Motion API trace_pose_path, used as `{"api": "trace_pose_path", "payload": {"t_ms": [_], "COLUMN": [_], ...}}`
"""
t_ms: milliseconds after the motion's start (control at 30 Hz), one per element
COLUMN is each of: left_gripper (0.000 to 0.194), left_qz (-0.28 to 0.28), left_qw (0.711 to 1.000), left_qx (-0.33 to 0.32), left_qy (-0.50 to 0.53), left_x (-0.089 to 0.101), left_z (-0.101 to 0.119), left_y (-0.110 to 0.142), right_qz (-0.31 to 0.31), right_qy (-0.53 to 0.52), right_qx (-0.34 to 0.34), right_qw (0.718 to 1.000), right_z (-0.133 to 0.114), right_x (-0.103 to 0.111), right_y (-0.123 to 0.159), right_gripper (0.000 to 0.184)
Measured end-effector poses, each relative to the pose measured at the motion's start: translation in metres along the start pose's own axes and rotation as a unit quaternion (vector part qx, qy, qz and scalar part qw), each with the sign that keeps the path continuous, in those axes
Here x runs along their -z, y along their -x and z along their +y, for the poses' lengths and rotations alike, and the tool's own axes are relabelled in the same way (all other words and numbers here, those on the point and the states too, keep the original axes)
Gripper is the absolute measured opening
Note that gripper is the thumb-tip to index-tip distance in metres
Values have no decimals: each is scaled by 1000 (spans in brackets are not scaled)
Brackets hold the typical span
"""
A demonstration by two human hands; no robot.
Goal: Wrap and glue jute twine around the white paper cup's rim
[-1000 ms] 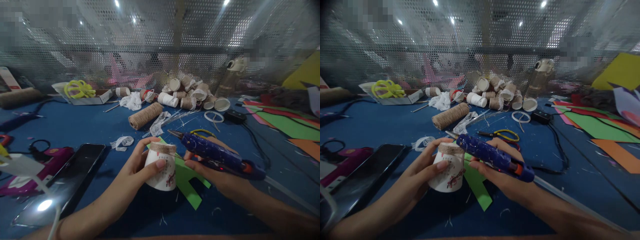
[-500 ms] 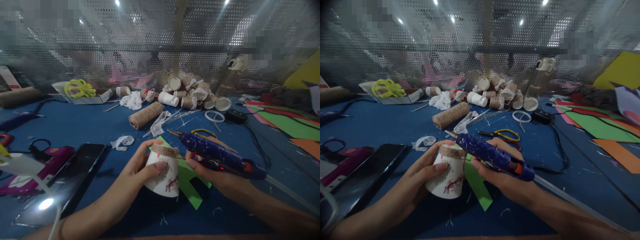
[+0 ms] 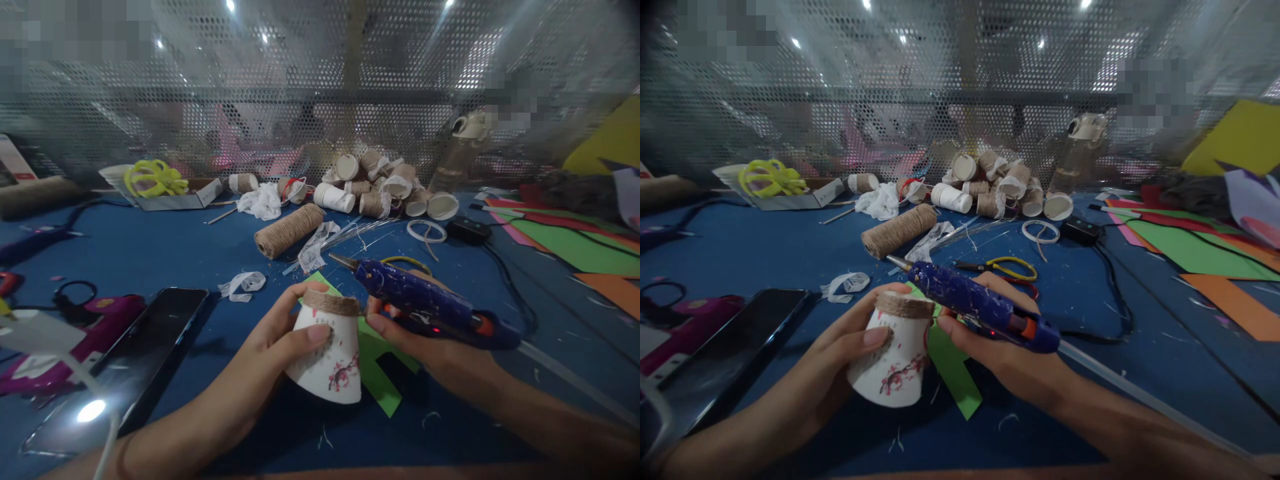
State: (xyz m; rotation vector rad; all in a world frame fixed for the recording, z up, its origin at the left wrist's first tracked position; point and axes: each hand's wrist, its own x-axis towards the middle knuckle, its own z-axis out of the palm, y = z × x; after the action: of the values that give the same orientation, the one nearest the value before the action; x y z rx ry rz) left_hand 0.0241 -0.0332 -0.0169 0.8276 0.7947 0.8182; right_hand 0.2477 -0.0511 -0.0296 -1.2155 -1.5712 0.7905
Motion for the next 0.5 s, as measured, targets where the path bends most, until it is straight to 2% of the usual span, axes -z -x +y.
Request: {"api": "trace_pose_path", "payload": {"t_ms": [100, 200, 400, 500], "left_gripper": [44, 46, 32, 40], "left_qz": [-5, -3, -24, -20], "left_qw": [1000, 1000, 999, 999], "left_qx": [-4, 20, 28, 29], "left_qy": [7, 5, 20, 21], "left_x": [-1, -1, -3, -6], "left_z": [1, 2, 1, 1], "left_y": [-1, 0, 2, 3], "right_qz": [-3, -4, 6, -4], "right_qy": [-11, -33, -52, -46], "right_qx": [-5, -20, -12, 0], "right_qw": [1000, 999, 999, 999], "right_z": [0, 0, 0, -1], "right_x": [-1, -2, -5, -6], "right_y": [-1, -1, -1, -1], "right_gripper": [13, 14, 14, 13]}}
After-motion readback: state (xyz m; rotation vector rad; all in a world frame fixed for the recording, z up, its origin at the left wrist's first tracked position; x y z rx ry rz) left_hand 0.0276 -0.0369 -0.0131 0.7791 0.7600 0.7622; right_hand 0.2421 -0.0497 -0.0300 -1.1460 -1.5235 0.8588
